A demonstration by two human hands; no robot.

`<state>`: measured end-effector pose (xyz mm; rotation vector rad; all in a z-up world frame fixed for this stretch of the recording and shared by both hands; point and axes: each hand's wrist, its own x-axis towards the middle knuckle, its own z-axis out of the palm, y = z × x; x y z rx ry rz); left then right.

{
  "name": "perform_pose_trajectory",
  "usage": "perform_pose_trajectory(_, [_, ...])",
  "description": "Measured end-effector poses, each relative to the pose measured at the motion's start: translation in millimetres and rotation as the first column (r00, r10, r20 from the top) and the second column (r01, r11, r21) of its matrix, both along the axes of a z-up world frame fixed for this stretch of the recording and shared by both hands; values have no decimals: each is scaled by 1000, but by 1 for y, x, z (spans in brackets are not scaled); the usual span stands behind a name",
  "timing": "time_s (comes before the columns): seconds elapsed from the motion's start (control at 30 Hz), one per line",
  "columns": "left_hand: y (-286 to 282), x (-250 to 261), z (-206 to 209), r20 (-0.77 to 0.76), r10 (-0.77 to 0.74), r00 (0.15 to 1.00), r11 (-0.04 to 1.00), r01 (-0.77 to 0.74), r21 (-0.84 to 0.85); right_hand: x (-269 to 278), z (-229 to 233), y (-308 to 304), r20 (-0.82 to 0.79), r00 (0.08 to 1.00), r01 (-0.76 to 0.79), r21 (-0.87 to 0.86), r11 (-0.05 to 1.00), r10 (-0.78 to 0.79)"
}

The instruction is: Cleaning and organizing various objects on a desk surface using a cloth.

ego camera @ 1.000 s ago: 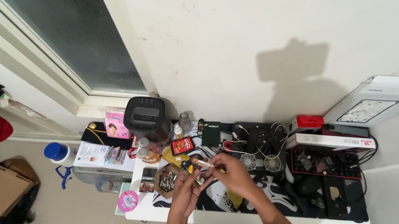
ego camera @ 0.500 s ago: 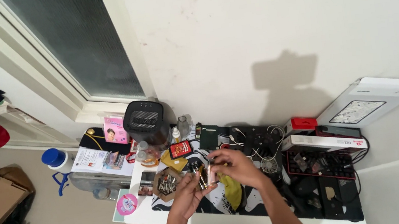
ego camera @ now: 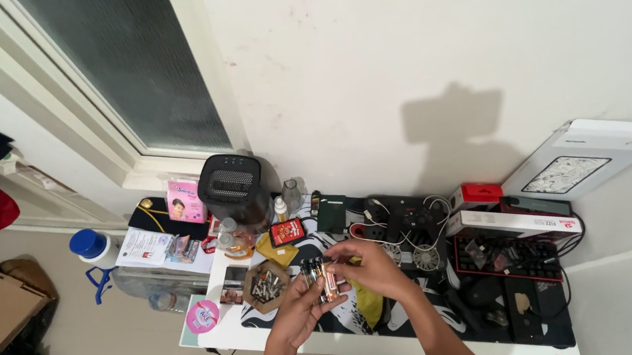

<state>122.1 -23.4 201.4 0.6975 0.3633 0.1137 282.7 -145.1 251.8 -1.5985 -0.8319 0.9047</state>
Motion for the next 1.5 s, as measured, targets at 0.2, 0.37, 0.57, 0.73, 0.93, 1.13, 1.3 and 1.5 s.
perform_pose_trajectory(0.2, [-1, -1, -8, -3, 77, 997, 996, -77, 47, -1, -2, -6, 126, 986, 101, 60, 993, -108])
perform_pose_trajectory(0.37, [-10, 6, -9, -26, 106, 994, 989, -103, 107, -19, 36, 2, 202, 960, 214, -82, 973, -194])
perform_pose_trajectory(0.57, [-13, 3, -11, -45, 94, 995, 990, -89, 109, -14, 13, 6, -67, 997, 23, -96, 995, -29])
perform_pose_trajectory(0.73, [-2, -4, -17, -10, 49, 999, 996, -49, 80, -9, 21, -1, -184, 977, -128, -93, 987, 110])
perform_pose_trajectory(0.93, [4, -7, -23, 17, 58, 998, 993, -56, -107, -20, 84, -6, 462, 844, -259, -92, 962, 271])
perform_pose_trajectory(1.13, [5, -5, -18, 40, -51, 998, 991, 55, -123, -13, 61, -3, 499, 782, -258, -287, 923, 374])
perform_pose_trajectory(1.3, [6, 0, -20, 48, -80, 996, 981, 87, -175, -12, 54, -6, 546, 765, -271, -209, 940, 342])
perform_pose_trajectory(1.5, [8, -1, -76, 108, -78, 991, 978, 97, -183, -21, 60, -2, 545, 791, -194, -209, 958, 279])
